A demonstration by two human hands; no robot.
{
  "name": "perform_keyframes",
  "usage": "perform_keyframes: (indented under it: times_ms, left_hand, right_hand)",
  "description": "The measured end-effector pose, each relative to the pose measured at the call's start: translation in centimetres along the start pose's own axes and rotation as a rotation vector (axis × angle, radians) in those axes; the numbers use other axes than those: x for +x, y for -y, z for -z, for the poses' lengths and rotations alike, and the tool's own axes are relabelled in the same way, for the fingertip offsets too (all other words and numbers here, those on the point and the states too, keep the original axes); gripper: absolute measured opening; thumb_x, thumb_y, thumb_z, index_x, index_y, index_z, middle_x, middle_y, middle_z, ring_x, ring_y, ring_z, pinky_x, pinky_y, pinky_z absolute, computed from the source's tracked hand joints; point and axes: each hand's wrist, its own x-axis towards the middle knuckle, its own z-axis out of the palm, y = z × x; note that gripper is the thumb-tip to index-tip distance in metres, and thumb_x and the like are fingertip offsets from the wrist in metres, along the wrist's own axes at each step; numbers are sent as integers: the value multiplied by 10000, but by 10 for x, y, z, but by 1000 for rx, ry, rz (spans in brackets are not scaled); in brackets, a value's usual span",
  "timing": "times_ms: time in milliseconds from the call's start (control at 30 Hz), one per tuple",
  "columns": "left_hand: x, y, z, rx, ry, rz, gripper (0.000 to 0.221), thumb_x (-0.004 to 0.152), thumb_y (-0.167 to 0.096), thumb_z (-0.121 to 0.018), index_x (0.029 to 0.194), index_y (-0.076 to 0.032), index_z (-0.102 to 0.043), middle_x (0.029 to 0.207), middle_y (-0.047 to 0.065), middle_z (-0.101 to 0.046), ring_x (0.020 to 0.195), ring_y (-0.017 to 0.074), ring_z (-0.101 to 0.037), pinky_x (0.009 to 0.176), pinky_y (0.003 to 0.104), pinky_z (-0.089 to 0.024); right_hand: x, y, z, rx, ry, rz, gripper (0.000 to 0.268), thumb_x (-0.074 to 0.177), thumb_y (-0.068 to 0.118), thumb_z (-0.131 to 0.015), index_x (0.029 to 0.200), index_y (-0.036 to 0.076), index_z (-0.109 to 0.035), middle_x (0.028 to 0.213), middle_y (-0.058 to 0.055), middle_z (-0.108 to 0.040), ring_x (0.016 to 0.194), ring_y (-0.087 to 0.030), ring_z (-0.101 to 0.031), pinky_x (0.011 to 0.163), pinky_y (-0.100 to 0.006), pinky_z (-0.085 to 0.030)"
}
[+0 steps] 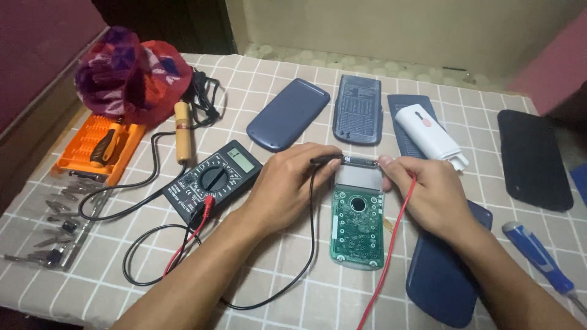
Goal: Using a multimeter to test components and connections on a disassembled electronic device's circuit board.
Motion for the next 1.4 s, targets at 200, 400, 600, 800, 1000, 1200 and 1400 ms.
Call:
perform_keyframes:
  times_ms: [200, 400, 600, 800, 1000, 1200, 1400]
  left_hand:
    - [-2, -4, 1, 35, -15, 2, 203, 876, -178, -511, 965, -35, -625, 901, 153, -658, 867, 328, -631, 747, 392, -495]
    - [0, -3, 1, 22, -31, 0, 210, 887, -166, -491, 981, -24, -616, 904, 165, -653, 877, 334, -631, 748, 393, -491]
    - [0, -2, 0, 49, -23, 28, 218, 884, -196, -501, 973, -40, -625, 886, 140, -663, 861, 314, -635, 743, 376, -497]
    - [0, 0, -3, 46, -13, 10, 195, 883, -152, -499, 987, -31, -611, 890, 161, -651, 869, 338, -628, 738, 404, -492]
    - [-5, 0, -8, 234, 10, -107, 213, 883, -177, -498, 1035, -49, -574, 889, 162, -628, 859, 355, -600, 732, 426, -486]
    - [-5, 7, -9, 292, 20, -77, 292, 906, -315, -384, 1031, -103, -542, 1028, 83, -625, 844, 287, -505, 760, 374, -409]
    - [-3, -17, 4, 264, 228, 220, 406, 860, -404, -301, 1166, -177, -443, 1013, 164, -539, 925, 332, -563, 768, 470, -426]
  right_hand:
    - [-2, 4, 2, 17, 22, -44, 396, 872, 278, -506, 557, 81, -642, 364, -155, -481, 432, -252, -463, 509, -316, -409]
    - [-1, 0, 0, 32, 11, -11, 391, 878, 263, -502, 557, 81, -634, 350, -135, -451, 424, -228, -440, 490, -302, -384]
    - [-2, 3, 3, 9, 17, -20, 393, 877, 278, -493, 560, 98, -639, 376, -159, -506, 443, -261, -494, 533, -314, -423]
    - [-2, 3, 4, 18, 39, 6, 408, 888, 275, -477, 570, 70, -627, 392, -179, -506, 452, -274, -489, 546, -328, -426]
    - [-3, -1, 2, -20, 28, -9, 398, 875, 300, -494, 580, 83, -650, 454, -204, -561, 507, -343, -551, 572, -383, -445]
    - [5, -14, -8, -206, 16, -55, 453, 882, 400, -458, 599, 133, -690, 470, -66, -592, 477, -152, -504, 538, -298, -344]
    - [-1, -2, -6, -234, 2, -146, 458, 901, 406, -470, 634, 132, -721, 595, -47, -688, 616, -168, -593, 656, -274, -375]
